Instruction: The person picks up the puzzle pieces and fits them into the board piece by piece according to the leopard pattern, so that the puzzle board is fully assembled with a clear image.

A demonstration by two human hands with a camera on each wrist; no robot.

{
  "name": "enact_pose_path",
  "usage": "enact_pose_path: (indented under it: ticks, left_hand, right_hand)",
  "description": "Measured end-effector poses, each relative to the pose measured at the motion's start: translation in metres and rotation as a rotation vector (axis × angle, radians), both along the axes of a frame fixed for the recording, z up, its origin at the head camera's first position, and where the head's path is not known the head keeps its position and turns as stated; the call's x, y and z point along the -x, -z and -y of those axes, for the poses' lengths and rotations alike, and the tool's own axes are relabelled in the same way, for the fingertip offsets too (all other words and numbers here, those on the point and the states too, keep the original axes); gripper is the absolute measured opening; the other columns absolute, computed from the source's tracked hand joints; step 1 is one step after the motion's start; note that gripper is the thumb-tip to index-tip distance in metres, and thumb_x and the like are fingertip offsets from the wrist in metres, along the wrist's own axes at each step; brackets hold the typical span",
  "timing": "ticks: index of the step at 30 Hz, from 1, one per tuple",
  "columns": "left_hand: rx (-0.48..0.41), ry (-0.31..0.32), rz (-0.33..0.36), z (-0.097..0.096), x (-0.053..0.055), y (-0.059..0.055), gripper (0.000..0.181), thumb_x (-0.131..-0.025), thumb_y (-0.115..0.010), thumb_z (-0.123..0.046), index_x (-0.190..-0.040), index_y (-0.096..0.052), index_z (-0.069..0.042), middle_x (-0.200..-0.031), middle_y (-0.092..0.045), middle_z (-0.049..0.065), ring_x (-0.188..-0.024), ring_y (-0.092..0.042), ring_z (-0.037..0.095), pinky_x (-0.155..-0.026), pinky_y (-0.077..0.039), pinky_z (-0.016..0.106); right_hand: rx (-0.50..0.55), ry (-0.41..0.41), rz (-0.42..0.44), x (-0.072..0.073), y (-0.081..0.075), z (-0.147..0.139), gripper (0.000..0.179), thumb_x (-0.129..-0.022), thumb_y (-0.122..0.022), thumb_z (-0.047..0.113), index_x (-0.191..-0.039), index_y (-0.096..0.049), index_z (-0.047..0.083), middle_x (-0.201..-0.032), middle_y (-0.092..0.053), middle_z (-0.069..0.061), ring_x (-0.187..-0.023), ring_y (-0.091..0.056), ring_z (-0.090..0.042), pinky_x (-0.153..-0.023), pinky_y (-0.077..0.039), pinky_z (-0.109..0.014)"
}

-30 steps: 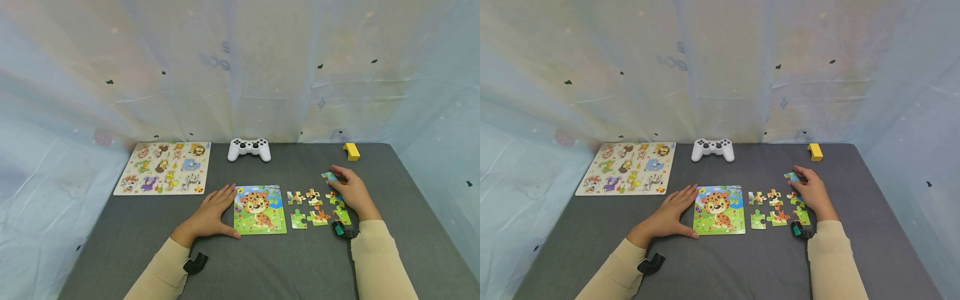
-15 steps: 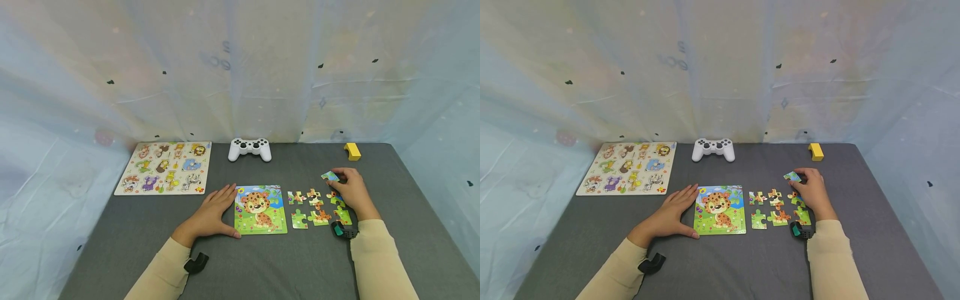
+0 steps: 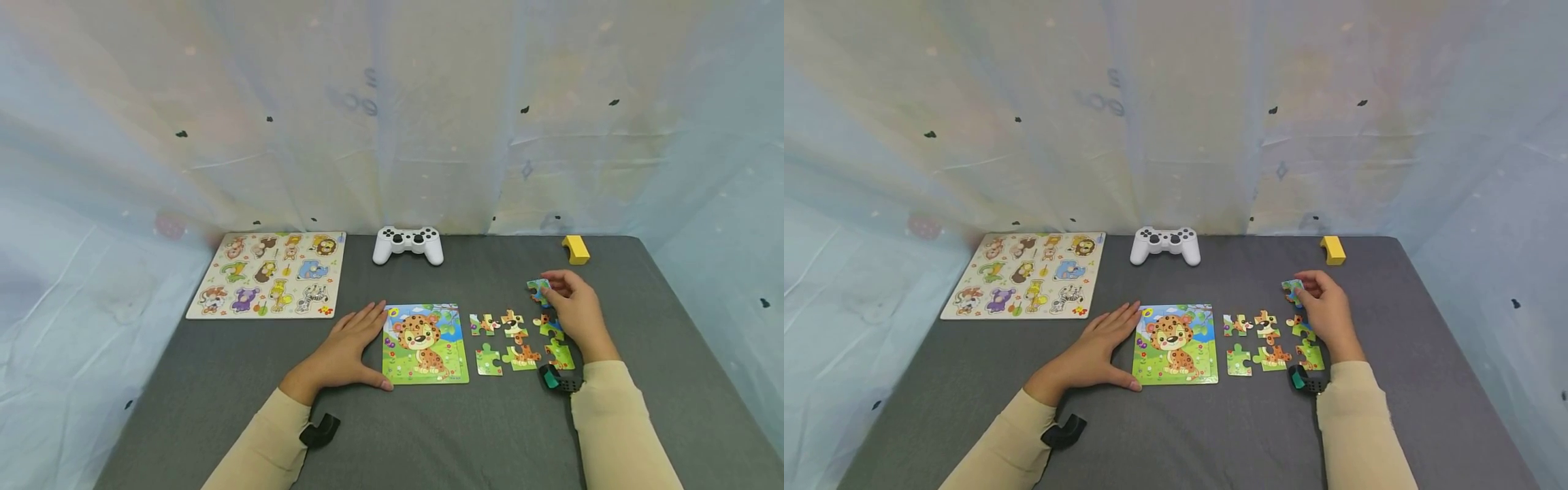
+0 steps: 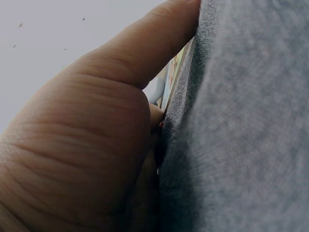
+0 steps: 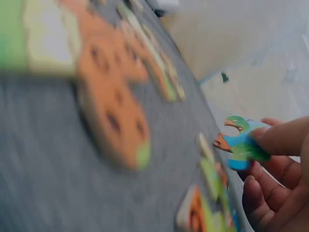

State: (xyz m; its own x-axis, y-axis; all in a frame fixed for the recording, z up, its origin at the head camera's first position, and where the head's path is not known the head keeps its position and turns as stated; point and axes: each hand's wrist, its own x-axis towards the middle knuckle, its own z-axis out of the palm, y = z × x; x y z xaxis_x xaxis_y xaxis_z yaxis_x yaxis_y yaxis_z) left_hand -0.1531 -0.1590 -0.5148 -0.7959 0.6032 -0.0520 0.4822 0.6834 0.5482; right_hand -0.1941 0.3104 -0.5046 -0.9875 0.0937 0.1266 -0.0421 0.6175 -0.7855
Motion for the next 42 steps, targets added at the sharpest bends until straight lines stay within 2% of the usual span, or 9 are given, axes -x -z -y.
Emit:
enact_pose_path:
  ticks: [4,12,19,27,33,37,42]
  left_hand:
    - [0.003,-0.002,0.001,0.000,0.000,-0.001,0.137,-0.076,-0.091,-0.072,-0.175,-0.021,-0.008,-0.182,-0.010,0.006,-0.166,-0.005,0.025,-0.129,-0.005,0.057]
    - [0.008,0.001,-0.004,0.000,0.000,0.001,0.137,-0.076,-0.090,-0.073,-0.175,-0.020,-0.008,-0.182,-0.009,0.005,-0.166,-0.004,0.025,-0.129,-0.006,0.058]
    - [0.011,0.006,-0.001,0.001,0.000,-0.001,0.139,-0.075,-0.090,-0.074,-0.175,-0.019,-0.009,-0.182,-0.008,0.004,-0.166,-0.004,0.023,-0.129,-0.005,0.057]
    - [0.022,0.006,-0.007,0.000,0.000,0.000,0.138,-0.076,-0.090,-0.074,-0.175,-0.019,-0.008,-0.182,-0.008,0.004,-0.166,-0.005,0.025,-0.129,-0.006,0.057]
    - [0.027,0.006,-0.008,0.000,0.001,0.002,0.138,-0.076,-0.089,-0.075,-0.175,-0.019,-0.009,-0.182,-0.008,0.004,-0.166,-0.004,0.024,-0.129,-0.006,0.057]
    - [0.031,0.006,-0.014,0.000,0.001,0.003,0.138,-0.076,-0.089,-0.075,-0.175,-0.020,-0.008,-0.182,-0.009,0.004,-0.166,-0.005,0.024,-0.129,-0.006,0.057]
    - [0.034,0.001,-0.012,-0.001,0.000,0.001,0.139,-0.075,-0.090,-0.074,-0.175,-0.019,-0.009,-0.182,-0.007,0.003,-0.166,-0.003,0.022,-0.129,-0.006,0.055]
  right_hand:
    - [0.000,-0.019,-0.008,0.000,-0.004,0.007,0.028,-0.115,-0.061,0.019,-0.137,-0.066,0.002,-0.118,-0.065,-0.017,-0.100,-0.062,-0.027,-0.070,-0.050,-0.030]
    - [0.014,-0.074,-0.006,-0.001,-0.014,0.023,0.031,-0.114,-0.065,0.025,-0.136,-0.068,0.003,-0.111,-0.065,-0.014,-0.090,-0.065,-0.028,-0.063,-0.055,-0.032]
    - [0.059,-0.197,0.017,-0.006,-0.024,0.051,0.029,-0.112,-0.068,0.021,-0.135,-0.070,0.004,-0.105,-0.067,-0.013,-0.085,-0.070,-0.034,-0.070,-0.060,-0.040]
    - [0.176,-0.333,0.064,-0.011,-0.019,0.090,0.025,-0.109,-0.071,0.013,-0.132,-0.072,0.003,-0.099,-0.067,-0.012,-0.080,-0.071,-0.032,-0.069,-0.062,-0.043]
    - [0.230,-0.374,0.122,-0.017,-0.010,0.114,0.024,-0.109,-0.071,0.009,-0.132,-0.072,0.002,-0.100,-0.068,-0.013,-0.080,-0.074,-0.030,-0.072,-0.064,-0.041]
    - [0.253,-0.408,0.147,-0.021,-0.007,0.127,0.029,-0.108,-0.070,0.006,-0.136,-0.070,0.000,-0.103,-0.068,-0.014,-0.083,-0.075,-0.028,-0.075,-0.064,-0.040]
    - [0.248,-0.410,0.186,-0.024,-0.004,0.137,0.036,-0.108,-0.070,0.006,-0.143,-0.066,0.000,-0.108,-0.068,-0.013,-0.087,-0.076,-0.025,-0.076,-0.064,-0.037]
